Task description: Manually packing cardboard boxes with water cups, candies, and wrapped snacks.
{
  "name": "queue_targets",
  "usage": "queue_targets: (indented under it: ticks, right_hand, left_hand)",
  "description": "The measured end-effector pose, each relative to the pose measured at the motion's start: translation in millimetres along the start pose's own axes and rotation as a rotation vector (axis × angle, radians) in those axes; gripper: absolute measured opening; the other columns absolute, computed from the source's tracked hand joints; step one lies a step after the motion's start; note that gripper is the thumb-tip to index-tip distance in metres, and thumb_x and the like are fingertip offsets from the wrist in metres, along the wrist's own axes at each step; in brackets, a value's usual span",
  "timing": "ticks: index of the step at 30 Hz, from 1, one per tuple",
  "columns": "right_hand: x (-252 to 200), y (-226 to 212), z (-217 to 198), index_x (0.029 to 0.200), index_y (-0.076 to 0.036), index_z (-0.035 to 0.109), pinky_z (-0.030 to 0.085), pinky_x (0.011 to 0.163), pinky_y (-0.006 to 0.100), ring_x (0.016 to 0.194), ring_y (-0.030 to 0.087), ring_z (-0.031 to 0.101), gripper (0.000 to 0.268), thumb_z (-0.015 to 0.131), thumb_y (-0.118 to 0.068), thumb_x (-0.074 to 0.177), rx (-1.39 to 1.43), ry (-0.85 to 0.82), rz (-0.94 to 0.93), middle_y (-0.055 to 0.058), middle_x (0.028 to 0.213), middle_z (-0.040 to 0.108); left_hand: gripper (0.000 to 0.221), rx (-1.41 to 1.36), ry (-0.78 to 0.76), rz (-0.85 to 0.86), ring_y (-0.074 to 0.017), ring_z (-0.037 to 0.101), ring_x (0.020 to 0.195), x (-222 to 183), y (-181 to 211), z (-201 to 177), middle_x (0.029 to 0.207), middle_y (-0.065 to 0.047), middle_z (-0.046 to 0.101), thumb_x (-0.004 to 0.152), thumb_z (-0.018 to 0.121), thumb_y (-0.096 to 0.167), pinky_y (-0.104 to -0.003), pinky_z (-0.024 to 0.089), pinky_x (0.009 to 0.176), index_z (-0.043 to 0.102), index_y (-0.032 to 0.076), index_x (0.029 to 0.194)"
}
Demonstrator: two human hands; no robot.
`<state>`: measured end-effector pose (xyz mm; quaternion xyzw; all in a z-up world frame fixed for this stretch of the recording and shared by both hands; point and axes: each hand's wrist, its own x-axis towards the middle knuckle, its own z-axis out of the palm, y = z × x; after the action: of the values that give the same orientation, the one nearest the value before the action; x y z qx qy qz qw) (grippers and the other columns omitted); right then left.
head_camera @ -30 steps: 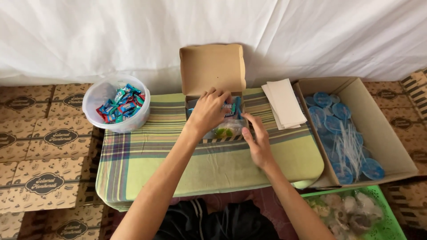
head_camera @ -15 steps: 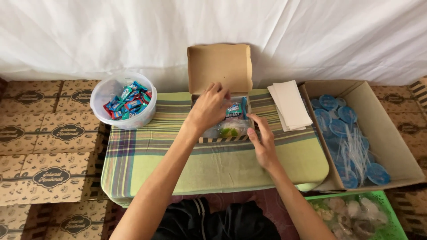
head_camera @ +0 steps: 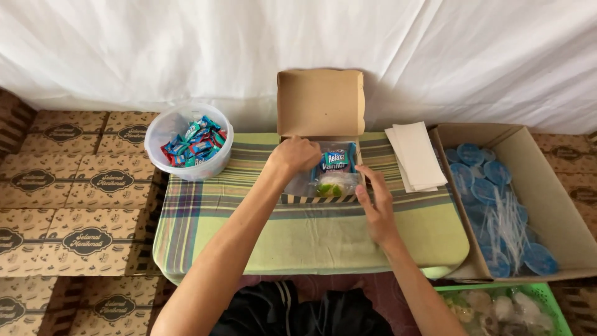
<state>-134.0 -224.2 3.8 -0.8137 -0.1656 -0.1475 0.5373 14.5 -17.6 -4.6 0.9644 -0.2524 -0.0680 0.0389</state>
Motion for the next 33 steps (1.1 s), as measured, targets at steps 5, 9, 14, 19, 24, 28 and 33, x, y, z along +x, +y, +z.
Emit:
queue_targets:
  ticks: [5, 9, 14, 19, 24, 28, 33]
  right_hand:
    - [1, -2, -1, 0.145, -0.006, 0.051, 0.032, 0.113, 0.061, 0.132, 0.045, 0.049, 0.046, 0.044, -0.033, 0.108, 0.024, -0.021, 0.031, 0.020, 0.135, 0.053]
    - [1, -2, -1, 0.146, -0.007, 0.051, 0.031, 0.114, 0.062, 0.136, 0.045, 0.046, 0.047, 0.044, -0.034, 0.108, 0.012, -0.027, 0.040, 0.019, 0.137, 0.051]
    - [0, 0, -1, 0.145, -0.008, 0.051, 0.030, 0.115, 0.060, 0.137, 0.045, 0.045, 0.048, 0.044, -0.036, 0.108, -0.002, -0.034, 0.060, 0.019, 0.139, 0.052]
    - [-2, 11, 0, 0.144, -0.008, 0.054, 0.029, 0.116, 0.060, 0.139, 0.047, 0.044, 0.046, 0.049, -0.033, 0.106, 0.074, -0.014, 0.062, 0.022, 0.141, 0.052]
    - [2, -3, -3, 0.148, -0.009, 0.051, 0.030, 0.118, 0.056, 0.141, 0.043, 0.043, 0.051, 0.052, -0.034, 0.103, 0.050, -0.001, 0.079, 0.022, 0.145, 0.052]
    - [-4, 18, 2, 0.151, -0.009, 0.045, 0.038, 0.113, 0.051, 0.129, 0.034, 0.054, 0.058, 0.058, -0.032, 0.099, 0.140, 0.051, 0.120, 0.021, 0.132, 0.058]
    - [-8, 35, 1, 0.146, -0.002, 0.051, 0.039, 0.112, 0.050, 0.129, 0.035, 0.056, 0.056, 0.061, -0.032, 0.099, 0.163, 0.054, 0.126, 0.025, 0.134, 0.059]
  left_hand:
    - [0.035, -0.016, 0.009, 0.013, -0.0504, 0.073, 0.085, -6, 6, -2, 0.091, -0.030, 0.074, 0.092, 0.039, 0.013, -0.055, 0.061, 0.071, 0.066, -0.010, 0.095]
    - [0.032, -0.004, 0.035, 0.038, -0.0470, 0.074, 0.076, -10, 7, -8, 0.083, -0.027, 0.073, 0.091, 0.042, 0.009, -0.053, 0.061, 0.065, 0.068, -0.009, 0.086]
    - [0.035, -0.210, 0.092, -0.071, -0.0453, 0.073, 0.073, -18, -3, -20, 0.078, -0.027, 0.072, 0.087, 0.051, 0.023, -0.052, 0.060, 0.064, 0.071, -0.004, 0.077]
    - [0.024, -0.418, 0.480, -0.189, -0.0507, 0.071, 0.078, -70, -5, -77, 0.080, -0.024, 0.070, 0.092, 0.050, 0.023, -0.063, 0.054, 0.065, 0.065, 0.004, 0.087]
    - [0.018, -0.702, 0.845, -0.383, -0.0512, 0.067, 0.093, -88, -3, -54, 0.099, -0.018, 0.058, 0.094, 0.055, 0.018, -0.060, 0.055, 0.080, 0.054, 0.005, 0.107]
    - [0.022, -0.799, 0.964, -0.386, -0.0443, 0.070, 0.080, -85, -9, -40, 0.093, -0.020, 0.057, 0.095, 0.062, 0.014, -0.053, 0.057, 0.072, 0.056, 0.002, 0.112]
    - [0.051, -0.992, 0.703, -0.280, -0.0462, 0.067, 0.110, -93, -7, -37, 0.118, -0.030, 0.069, 0.110, 0.045, 0.039, -0.056, 0.058, 0.089, 0.061, -0.004, 0.134]
